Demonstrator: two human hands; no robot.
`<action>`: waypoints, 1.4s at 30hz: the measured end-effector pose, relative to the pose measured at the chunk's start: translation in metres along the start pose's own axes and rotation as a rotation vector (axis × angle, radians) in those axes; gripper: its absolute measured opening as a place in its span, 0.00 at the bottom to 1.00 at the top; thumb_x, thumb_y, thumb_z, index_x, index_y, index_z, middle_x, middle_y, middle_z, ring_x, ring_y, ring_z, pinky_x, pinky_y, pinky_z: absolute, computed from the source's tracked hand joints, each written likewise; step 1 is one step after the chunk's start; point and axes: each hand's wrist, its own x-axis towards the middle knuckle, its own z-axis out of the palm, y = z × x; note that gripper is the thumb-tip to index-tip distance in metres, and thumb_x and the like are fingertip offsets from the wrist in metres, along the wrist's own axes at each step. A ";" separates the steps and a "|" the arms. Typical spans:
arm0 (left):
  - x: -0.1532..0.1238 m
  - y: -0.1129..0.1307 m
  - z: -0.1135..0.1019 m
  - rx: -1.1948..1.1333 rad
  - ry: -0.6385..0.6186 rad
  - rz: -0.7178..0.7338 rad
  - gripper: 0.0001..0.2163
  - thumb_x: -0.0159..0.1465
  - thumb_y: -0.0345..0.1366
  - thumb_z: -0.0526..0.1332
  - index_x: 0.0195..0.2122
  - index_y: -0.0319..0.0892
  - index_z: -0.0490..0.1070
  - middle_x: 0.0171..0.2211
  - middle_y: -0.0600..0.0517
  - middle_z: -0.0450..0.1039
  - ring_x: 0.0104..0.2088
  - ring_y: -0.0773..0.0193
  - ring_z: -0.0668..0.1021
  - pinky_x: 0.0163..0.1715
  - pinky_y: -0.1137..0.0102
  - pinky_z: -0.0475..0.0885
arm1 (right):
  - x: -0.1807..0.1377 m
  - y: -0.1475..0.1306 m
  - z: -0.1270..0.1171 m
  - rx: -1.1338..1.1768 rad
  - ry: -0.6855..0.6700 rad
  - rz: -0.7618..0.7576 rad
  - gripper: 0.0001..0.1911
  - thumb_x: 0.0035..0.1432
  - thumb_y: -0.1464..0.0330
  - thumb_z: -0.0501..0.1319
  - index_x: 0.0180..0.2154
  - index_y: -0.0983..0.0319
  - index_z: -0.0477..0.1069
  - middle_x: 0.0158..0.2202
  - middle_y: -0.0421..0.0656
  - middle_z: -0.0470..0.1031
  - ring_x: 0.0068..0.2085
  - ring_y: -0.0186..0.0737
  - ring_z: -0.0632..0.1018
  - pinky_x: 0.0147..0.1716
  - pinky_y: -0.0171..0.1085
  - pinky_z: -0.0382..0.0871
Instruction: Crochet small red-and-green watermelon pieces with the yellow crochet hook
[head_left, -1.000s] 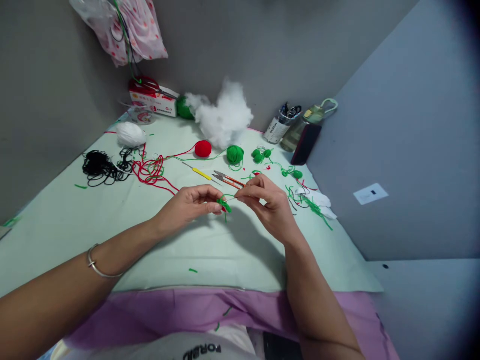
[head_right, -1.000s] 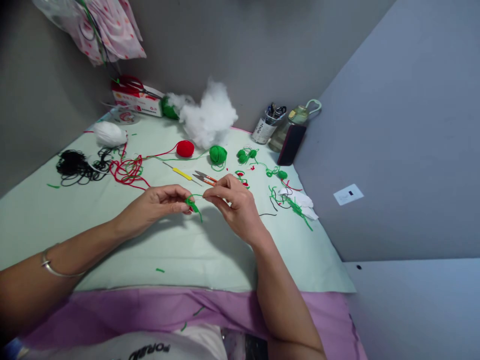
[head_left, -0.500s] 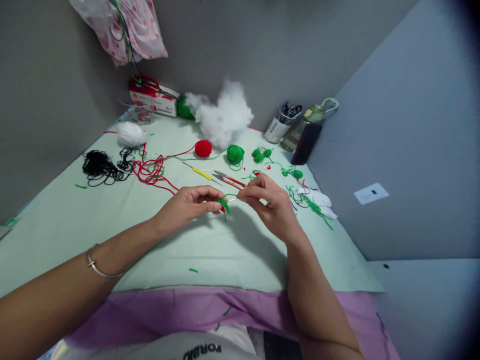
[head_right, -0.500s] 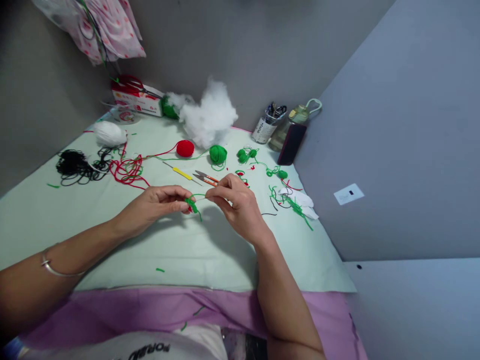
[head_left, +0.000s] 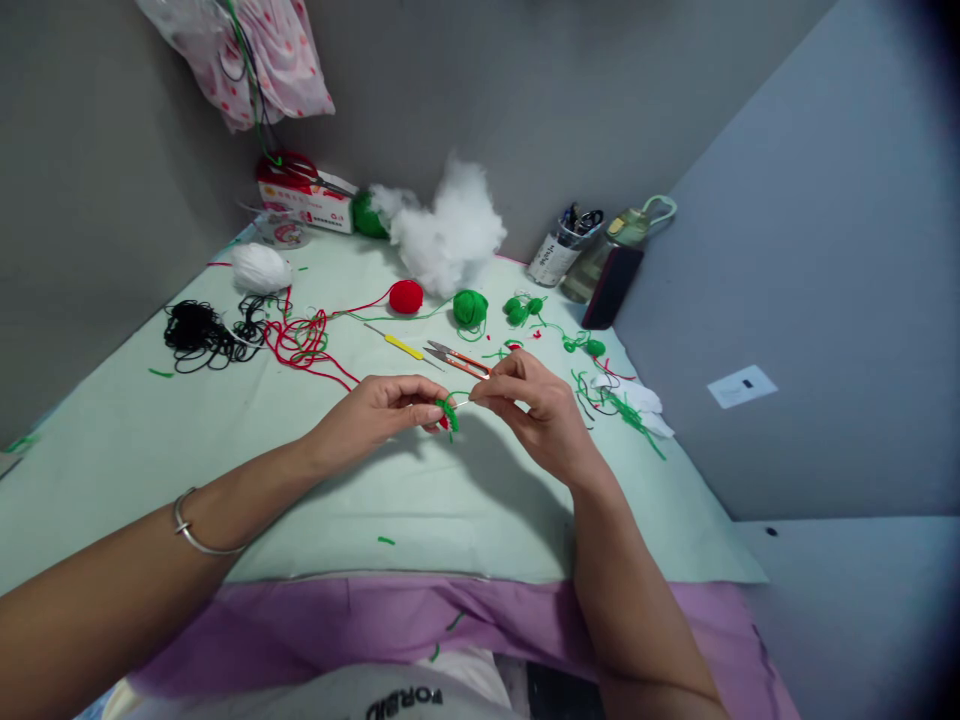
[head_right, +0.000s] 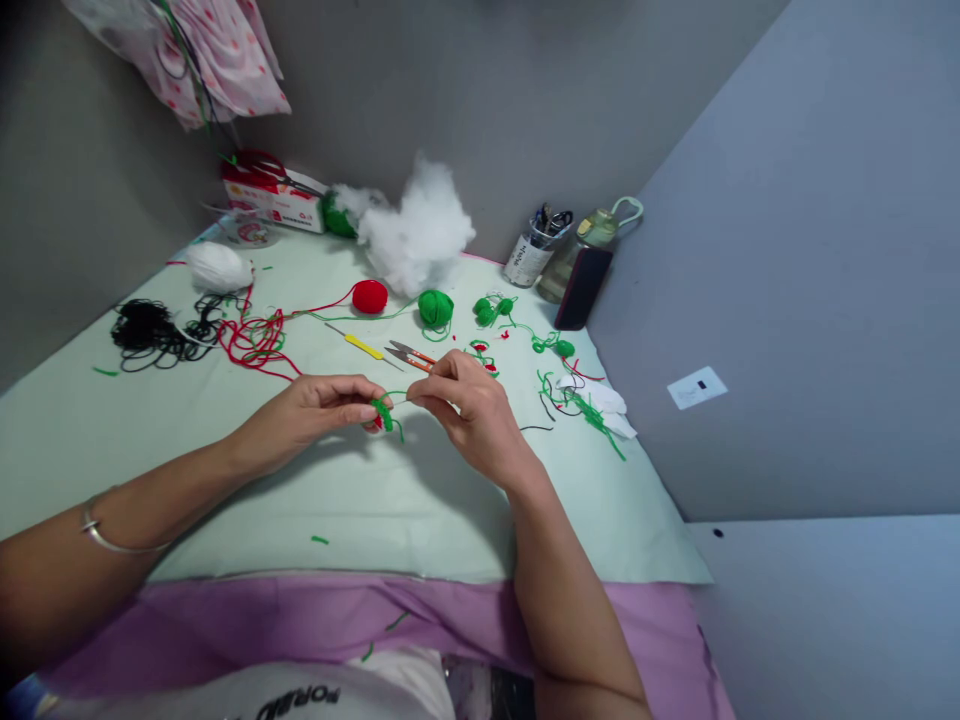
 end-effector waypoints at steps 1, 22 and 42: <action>0.000 0.000 0.000 -0.001 -0.006 0.002 0.11 0.61 0.42 0.68 0.40 0.41 0.79 0.35 0.51 0.79 0.36 0.64 0.77 0.43 0.67 0.70 | 0.000 0.000 0.000 0.001 -0.003 -0.001 0.09 0.67 0.72 0.59 0.39 0.56 0.78 0.33 0.42 0.68 0.36 0.38 0.72 0.35 0.39 0.67; 0.006 -0.014 0.004 -0.103 0.010 0.067 0.08 0.62 0.36 0.68 0.38 0.40 0.71 0.33 0.55 0.72 0.34 0.68 0.75 0.40 0.70 0.70 | -0.001 -0.012 0.029 0.005 -0.005 -0.119 0.08 0.68 0.72 0.58 0.44 0.62 0.76 0.38 0.47 0.79 0.38 0.36 0.79 0.38 0.35 0.73; 0.004 -0.006 0.003 -0.088 0.002 -0.004 0.10 0.59 0.38 0.70 0.38 0.40 0.74 0.30 0.55 0.77 0.30 0.68 0.79 0.37 0.70 0.72 | 0.005 -0.003 -0.005 0.824 0.428 0.307 0.07 0.66 0.61 0.62 0.38 0.58 0.70 0.20 0.31 0.61 0.22 0.30 0.69 0.25 0.32 0.67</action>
